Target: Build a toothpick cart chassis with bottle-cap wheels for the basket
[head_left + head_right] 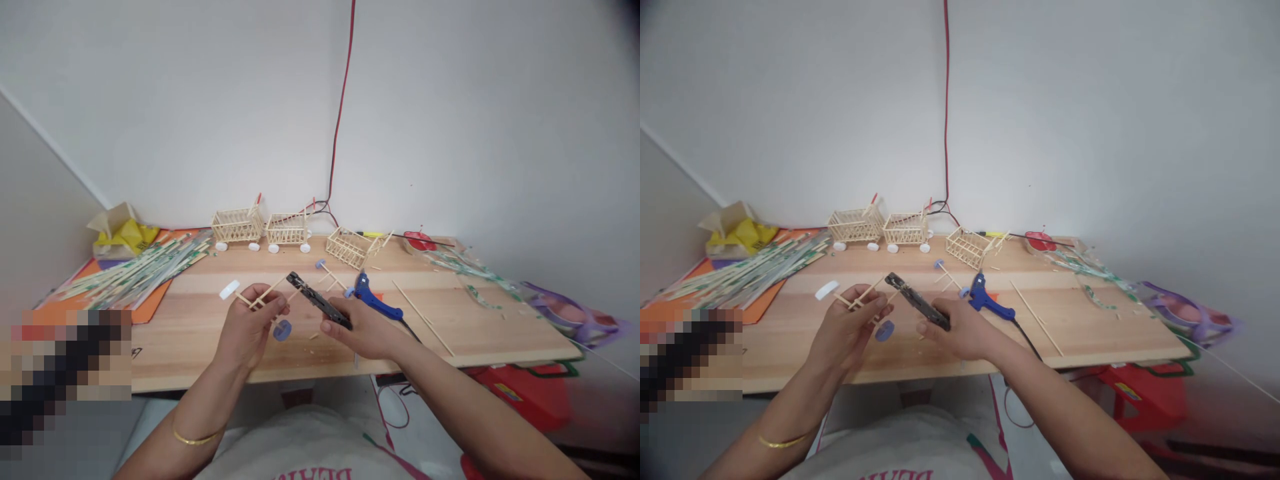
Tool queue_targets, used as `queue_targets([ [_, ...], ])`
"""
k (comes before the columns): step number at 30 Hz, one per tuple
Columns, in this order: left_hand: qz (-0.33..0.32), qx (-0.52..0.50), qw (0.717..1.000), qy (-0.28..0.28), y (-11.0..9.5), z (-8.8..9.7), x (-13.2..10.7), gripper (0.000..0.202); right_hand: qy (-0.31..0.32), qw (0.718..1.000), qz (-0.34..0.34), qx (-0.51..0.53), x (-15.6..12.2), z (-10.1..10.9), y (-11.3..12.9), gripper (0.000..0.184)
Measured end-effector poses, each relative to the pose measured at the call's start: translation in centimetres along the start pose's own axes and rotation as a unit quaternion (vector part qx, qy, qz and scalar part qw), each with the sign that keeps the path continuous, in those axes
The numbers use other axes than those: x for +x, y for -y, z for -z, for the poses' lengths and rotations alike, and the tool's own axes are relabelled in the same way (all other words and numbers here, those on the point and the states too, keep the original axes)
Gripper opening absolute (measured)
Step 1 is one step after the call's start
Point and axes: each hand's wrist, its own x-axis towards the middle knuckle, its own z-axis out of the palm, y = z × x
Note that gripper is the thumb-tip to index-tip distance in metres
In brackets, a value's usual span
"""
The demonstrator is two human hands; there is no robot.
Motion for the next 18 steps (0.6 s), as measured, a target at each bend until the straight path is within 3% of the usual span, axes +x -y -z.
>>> queue_targets([
  [11, -0.015, 0.013, 0.999, -0.028, 0.1, -0.5, -0.2, 0.028, -0.044, 0.999, 0.001, -0.026, 0.4, -0.9, -0.9, 0.045],
  [15, 0.024, -0.014, 0.999, -0.018, 0.1, -0.2, 0.2, 0.031, -0.057, 0.998, -0.007, -0.036, 0.5, -0.5, -1.2, 0.041],
  [18, 0.093, -0.063, 0.994, 0.011, 0.3, 0.5, 0.8, 0.032, -0.070, 0.994, -0.046, -0.068, -0.1, 1.0, -1.9, 0.039],
])
